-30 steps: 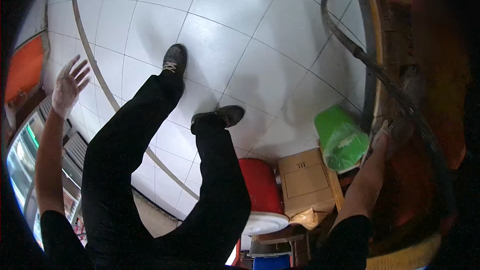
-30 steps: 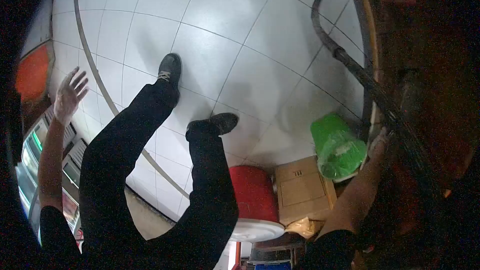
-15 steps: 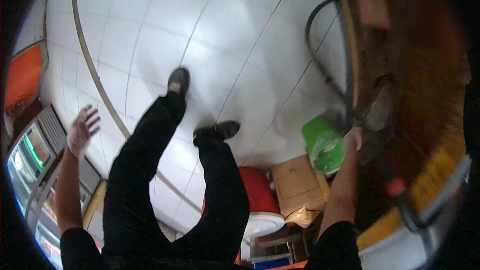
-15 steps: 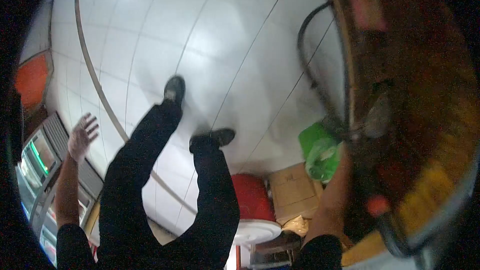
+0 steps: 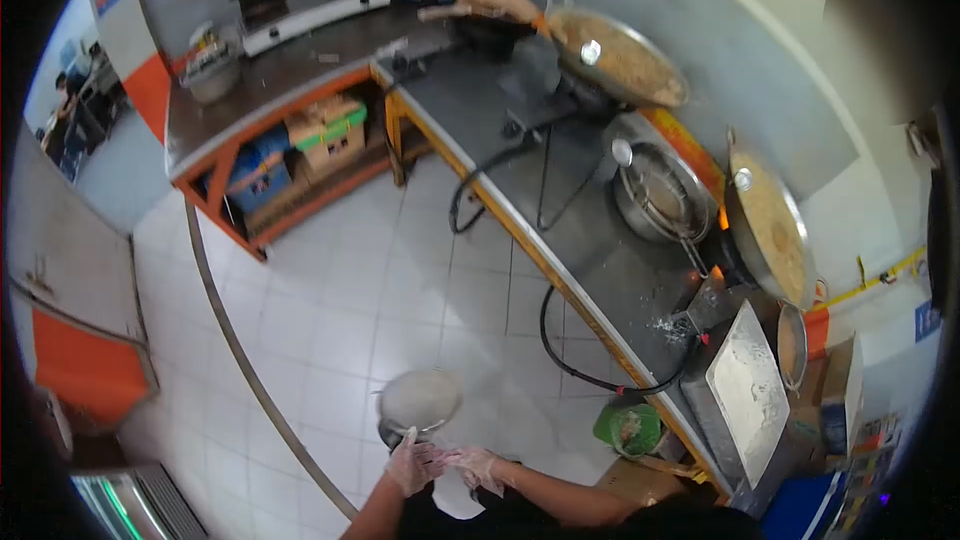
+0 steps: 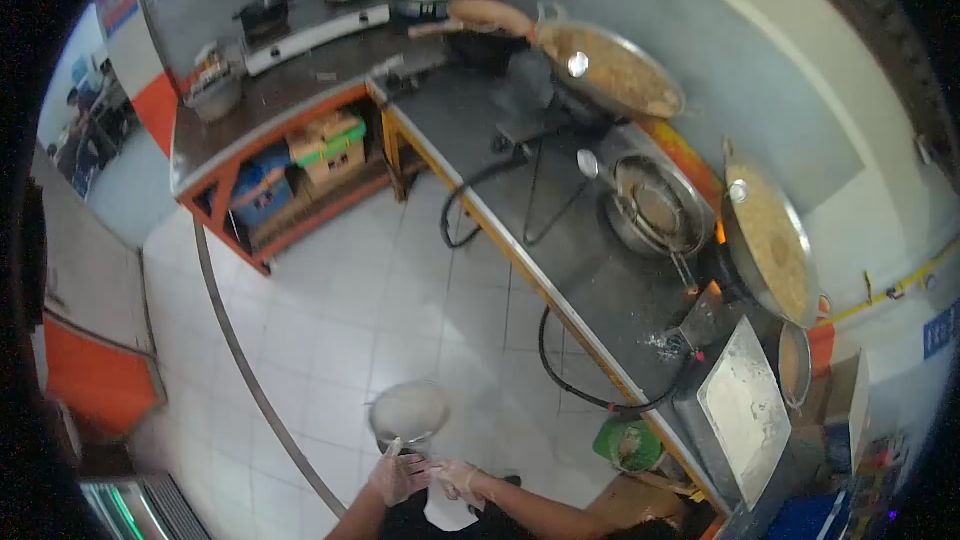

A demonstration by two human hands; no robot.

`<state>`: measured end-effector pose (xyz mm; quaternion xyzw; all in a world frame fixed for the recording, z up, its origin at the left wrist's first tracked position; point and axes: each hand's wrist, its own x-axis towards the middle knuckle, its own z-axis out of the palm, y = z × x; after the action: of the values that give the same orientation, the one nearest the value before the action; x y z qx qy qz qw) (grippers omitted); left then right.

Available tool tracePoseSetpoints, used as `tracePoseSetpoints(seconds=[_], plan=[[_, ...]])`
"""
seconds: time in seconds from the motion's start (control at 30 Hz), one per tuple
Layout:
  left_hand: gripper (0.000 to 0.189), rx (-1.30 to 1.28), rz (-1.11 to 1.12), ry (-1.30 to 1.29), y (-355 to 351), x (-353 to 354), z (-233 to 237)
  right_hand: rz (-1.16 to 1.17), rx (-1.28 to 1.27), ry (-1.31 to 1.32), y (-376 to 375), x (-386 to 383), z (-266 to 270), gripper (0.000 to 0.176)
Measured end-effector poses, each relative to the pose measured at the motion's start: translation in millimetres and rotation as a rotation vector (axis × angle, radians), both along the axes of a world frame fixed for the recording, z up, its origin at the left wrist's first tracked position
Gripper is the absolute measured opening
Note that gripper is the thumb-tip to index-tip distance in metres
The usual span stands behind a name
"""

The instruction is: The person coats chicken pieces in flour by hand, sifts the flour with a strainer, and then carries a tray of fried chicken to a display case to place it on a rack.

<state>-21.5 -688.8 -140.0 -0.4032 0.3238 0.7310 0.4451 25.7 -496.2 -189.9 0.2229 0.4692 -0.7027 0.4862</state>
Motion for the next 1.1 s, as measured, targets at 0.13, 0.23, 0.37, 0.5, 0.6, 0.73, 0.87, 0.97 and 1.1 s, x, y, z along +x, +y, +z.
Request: tracePoseSetpoints(seconds=[0.13,0.23,0.37,0.5,0.6,0.73,0.87,0.97,1.1], plan=[[0.054,0.228,0.466,0.285,-91,-71,11,0.626,0.007,0.503,-107,-135,126,0.028],[0.039,0.131,0.74,0.251,-166,-141,22,0.883,0.16,0.836,-178,-204,155,0.029],[0.029,0.103,0.933,0.18,-319,-234,-31,0.531,-0.06,0.666,-249,-298,91,0.042],[0.031,0.017,0.88,0.4,-430,-255,-19,-0.219,-0.29,0.317,-228,-415,92,0.031],[0.035,-0.44,0.909,0.18,-502,-259,4,-0.207,0.194,0.334,-220,-526,140,0.038],[0.023,-0.802,1.059,-0.135,-540,-261,19,-0.428,-0.046,0.397,-225,-687,164,0.027],[0.022,-0.905,1.185,-0.249,-584,-297,4,-0.353,0.109,0.69,-344,-849,243,0.025],[0.018,-0.925,1.277,-0.344,-605,-318,9,-0.248,0.04,0.875,-441,-949,305,0.024],[0.014,-1.018,1.222,-0.496,-657,-390,-18,-0.144,0.002,1.286,-583,-1091,343,0.028]])
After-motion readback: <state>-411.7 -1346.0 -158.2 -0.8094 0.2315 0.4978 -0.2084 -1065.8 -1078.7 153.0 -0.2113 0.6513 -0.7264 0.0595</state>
